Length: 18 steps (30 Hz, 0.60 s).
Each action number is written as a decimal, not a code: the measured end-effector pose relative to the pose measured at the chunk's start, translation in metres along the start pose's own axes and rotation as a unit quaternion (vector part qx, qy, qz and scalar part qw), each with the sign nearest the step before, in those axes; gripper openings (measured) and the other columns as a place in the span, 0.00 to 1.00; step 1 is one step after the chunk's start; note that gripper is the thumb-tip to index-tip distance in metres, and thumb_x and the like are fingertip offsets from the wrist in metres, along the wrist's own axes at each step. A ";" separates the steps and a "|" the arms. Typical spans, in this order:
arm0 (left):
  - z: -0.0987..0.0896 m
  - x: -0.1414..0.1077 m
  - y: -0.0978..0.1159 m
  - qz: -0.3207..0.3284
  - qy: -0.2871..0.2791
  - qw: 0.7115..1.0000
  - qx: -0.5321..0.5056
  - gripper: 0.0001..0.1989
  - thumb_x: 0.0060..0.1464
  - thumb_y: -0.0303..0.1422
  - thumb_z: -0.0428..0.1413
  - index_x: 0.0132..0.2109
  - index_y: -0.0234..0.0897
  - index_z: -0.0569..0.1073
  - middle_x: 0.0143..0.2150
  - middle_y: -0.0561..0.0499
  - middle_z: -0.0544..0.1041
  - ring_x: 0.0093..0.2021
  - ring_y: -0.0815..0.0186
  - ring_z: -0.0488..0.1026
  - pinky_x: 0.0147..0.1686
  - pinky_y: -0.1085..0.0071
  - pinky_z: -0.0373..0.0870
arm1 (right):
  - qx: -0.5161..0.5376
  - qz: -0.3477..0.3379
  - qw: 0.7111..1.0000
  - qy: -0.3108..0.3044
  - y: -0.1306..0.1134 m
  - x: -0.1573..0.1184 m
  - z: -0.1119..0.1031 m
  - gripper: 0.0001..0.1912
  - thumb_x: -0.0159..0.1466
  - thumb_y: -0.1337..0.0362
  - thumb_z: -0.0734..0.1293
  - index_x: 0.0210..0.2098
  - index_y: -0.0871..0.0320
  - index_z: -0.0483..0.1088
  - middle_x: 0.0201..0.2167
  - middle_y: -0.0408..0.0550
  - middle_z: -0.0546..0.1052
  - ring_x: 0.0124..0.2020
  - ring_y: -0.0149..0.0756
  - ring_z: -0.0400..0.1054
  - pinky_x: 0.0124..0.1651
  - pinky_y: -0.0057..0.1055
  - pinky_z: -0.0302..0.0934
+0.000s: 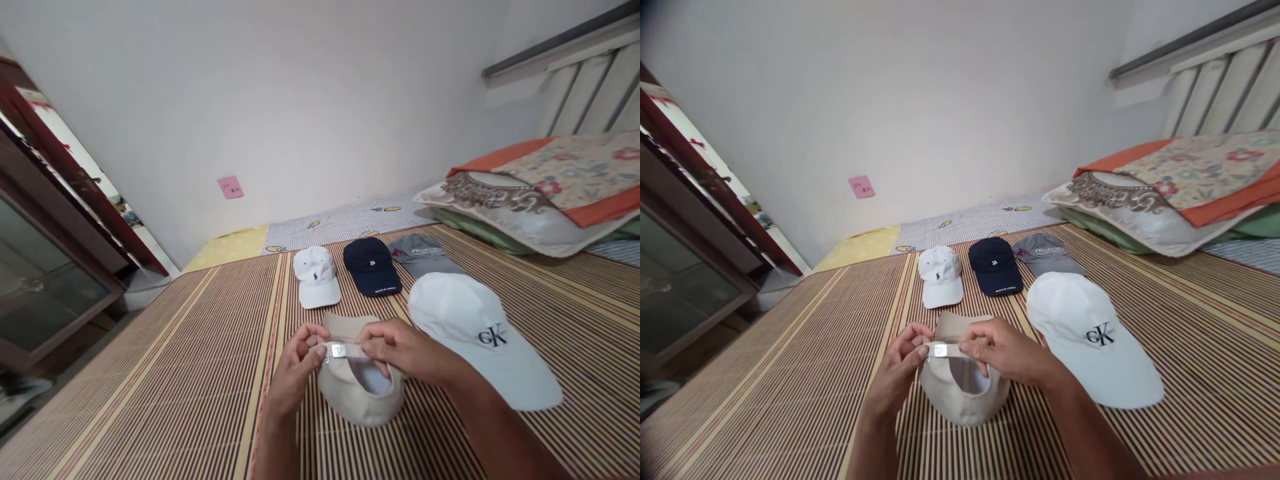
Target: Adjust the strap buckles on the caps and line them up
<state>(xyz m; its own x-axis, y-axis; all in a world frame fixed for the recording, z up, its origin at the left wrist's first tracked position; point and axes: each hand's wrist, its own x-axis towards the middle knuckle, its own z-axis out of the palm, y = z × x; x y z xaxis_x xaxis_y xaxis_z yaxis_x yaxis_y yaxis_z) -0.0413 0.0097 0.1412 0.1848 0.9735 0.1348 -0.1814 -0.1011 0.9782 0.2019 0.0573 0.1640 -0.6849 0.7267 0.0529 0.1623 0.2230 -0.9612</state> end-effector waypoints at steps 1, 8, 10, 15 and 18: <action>-0.001 -0.001 0.000 -0.001 -0.002 1.000 0.000 0.15 0.60 0.42 0.64 0.46 0.39 0.71 0.30 0.57 0.68 0.29 0.72 0.62 0.30 0.75 0.57 | -0.001 0.001 1.000 -0.001 0.000 -0.003 -0.003 0.23 0.68 0.44 0.67 0.35 0.60 0.75 0.20 0.41 0.72 0.22 0.30 0.63 0.28 0.28 0.52; -0.004 -0.006 0.014 -0.021 -0.012 0.991 0.129 0.19 0.60 0.48 0.62 0.46 0.36 0.73 0.30 0.56 0.69 0.30 0.70 0.63 0.30 0.73 0.58 | -0.010 -0.005 0.996 0.085 0.002 -0.006 -0.003 0.19 0.67 0.49 0.68 0.44 0.60 0.75 0.29 0.43 0.76 0.31 0.34 0.69 0.34 0.29 0.59; -0.006 -0.008 0.015 -0.014 0.035 0.985 0.166 0.21 0.58 0.49 0.63 0.46 0.36 0.73 0.34 0.54 0.72 0.31 0.69 0.65 0.30 0.72 0.61 | -0.024 -0.002 0.989 0.143 0.005 -0.008 0.000 0.19 0.66 0.50 0.69 0.46 0.59 0.75 0.36 0.48 0.79 0.38 0.38 0.73 0.39 0.33 0.64; -0.016 -0.046 0.012 0.027 0.229 0.956 0.183 0.22 0.57 0.51 0.63 0.48 0.38 0.76 0.45 0.46 0.78 0.43 0.60 0.75 0.40 0.65 0.72 | -0.049 0.005 0.959 0.277 0.022 -0.041 -0.001 0.23 0.66 0.47 0.66 0.50 0.59 0.74 0.46 0.57 0.82 0.49 0.49 0.77 0.55 0.45 0.69; -0.022 -0.105 0.009 -0.038 0.320 0.929 0.183 0.24 0.56 0.56 0.61 0.47 0.43 0.78 0.46 0.45 0.81 0.51 0.51 0.78 0.49 0.54 0.75 | -0.052 0.061 0.932 0.354 0.046 -0.088 0.006 0.27 0.64 0.42 0.66 0.52 0.56 0.74 0.51 0.59 0.82 0.54 0.54 0.76 0.57 0.47 0.70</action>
<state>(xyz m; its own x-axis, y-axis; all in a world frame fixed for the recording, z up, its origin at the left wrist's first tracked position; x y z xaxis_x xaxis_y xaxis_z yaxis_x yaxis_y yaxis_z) -0.0834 -0.0893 0.1325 -0.4493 0.8915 0.0574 0.1719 0.0232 0.9848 0.2654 0.0000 0.1136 -0.0221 0.9890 0.1463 0.3008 0.1461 -0.9424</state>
